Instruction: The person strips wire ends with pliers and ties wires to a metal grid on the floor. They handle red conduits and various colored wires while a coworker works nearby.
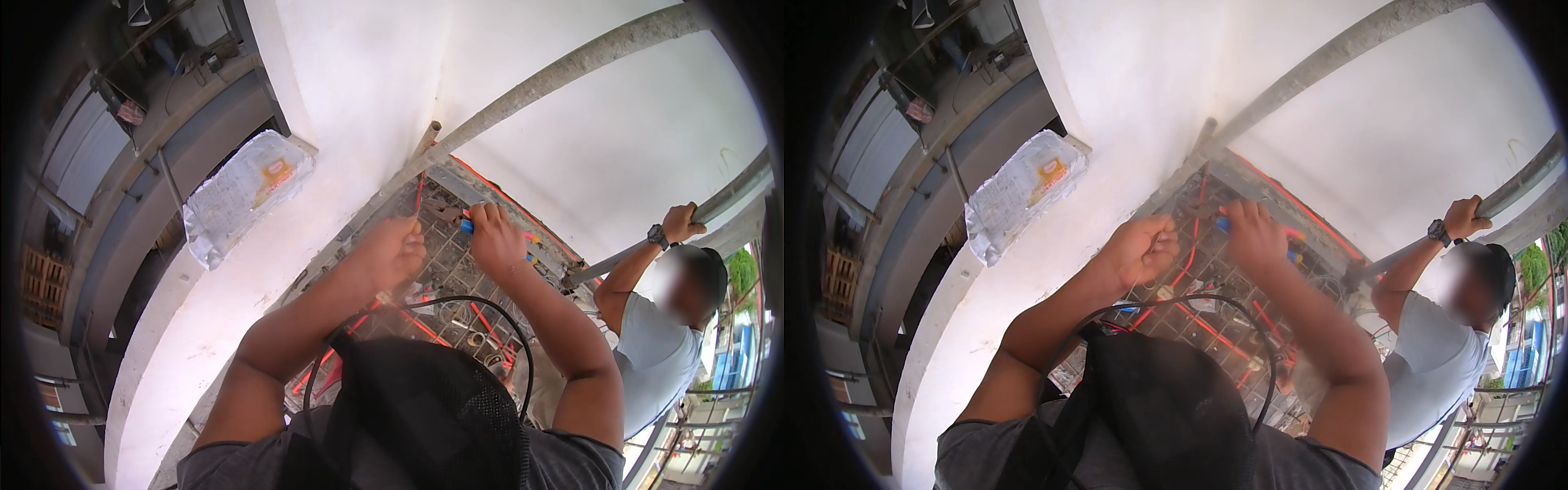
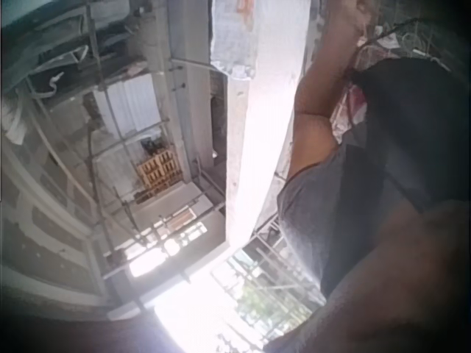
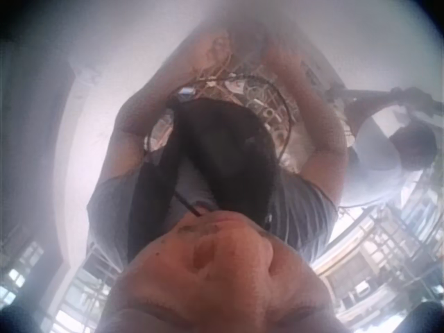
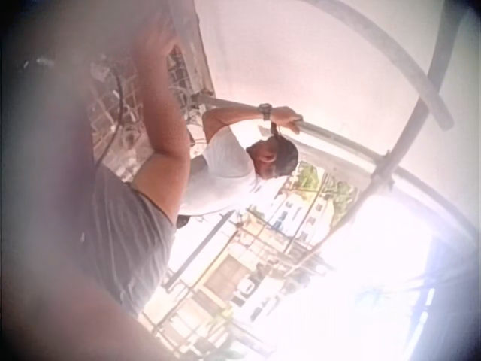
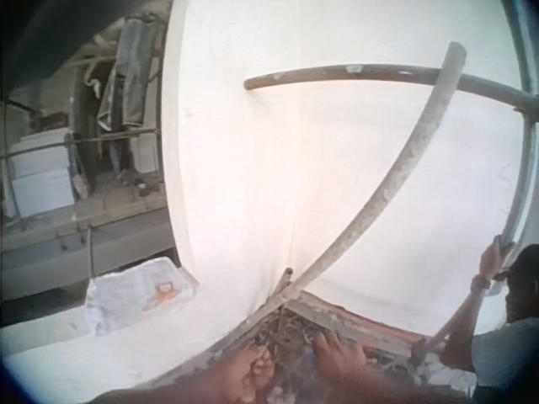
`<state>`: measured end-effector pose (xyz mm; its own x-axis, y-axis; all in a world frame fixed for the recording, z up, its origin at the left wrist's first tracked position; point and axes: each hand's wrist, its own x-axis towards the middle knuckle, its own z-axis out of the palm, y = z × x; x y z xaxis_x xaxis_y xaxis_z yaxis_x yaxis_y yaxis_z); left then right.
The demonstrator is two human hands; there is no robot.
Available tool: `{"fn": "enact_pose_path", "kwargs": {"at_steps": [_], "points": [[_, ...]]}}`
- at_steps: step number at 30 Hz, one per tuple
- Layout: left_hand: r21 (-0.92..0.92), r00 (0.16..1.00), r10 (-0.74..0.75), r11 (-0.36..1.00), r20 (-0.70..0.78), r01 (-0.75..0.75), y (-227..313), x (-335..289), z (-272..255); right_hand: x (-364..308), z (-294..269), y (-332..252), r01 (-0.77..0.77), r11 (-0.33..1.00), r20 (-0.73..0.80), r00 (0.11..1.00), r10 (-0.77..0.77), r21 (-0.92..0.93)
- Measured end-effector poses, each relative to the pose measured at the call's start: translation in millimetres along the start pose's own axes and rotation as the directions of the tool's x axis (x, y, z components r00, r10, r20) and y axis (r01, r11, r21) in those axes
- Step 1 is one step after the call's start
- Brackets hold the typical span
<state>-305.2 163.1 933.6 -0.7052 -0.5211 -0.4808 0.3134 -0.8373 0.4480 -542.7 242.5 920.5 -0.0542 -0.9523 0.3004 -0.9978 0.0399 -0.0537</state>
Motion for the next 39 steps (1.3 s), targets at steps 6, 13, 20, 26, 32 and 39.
{"fn": "enact_pose_path", "kwargs": {"at_steps": [6,13,20,26,32,39], "points": [[0.114,0.985,0.170,0.979,0.012,-0.170,-1,36,-20,21,0,5,-0.060,0.998,0.206,0.977,0.060,-0.003],[0.666,0.402,0.536,-0.524,0.742,-0.531,26,43,-42,25,-13,12,-0.114,0.993,0.504,0.859,0.091,0.015],[0.351,0.322,0.187,-0.725,0.928,-0.593,50,46,-43,28,-18,12,-0.113,0.990,0.641,0.767,0.031,0.087],[0.462,0.376,0.272,-0.593,0.886,-0.659,54,60,-37,33,-48,2,-0.057,0.992,0.629,0.777,-0.025,0.110],[0.442,0.310,0.316,-0.617,0.897,-0.651,48,72,-41,35,-64,-5,-0.006,1.000,0.603,0.798,-0.013,0.029],[0.688,0.419,0.559,-0.459,0.715,-0.562,33,66,-40,35,-67,-9,0.097,0.995,0.550,0.832,-0.074,-0.013]]}}
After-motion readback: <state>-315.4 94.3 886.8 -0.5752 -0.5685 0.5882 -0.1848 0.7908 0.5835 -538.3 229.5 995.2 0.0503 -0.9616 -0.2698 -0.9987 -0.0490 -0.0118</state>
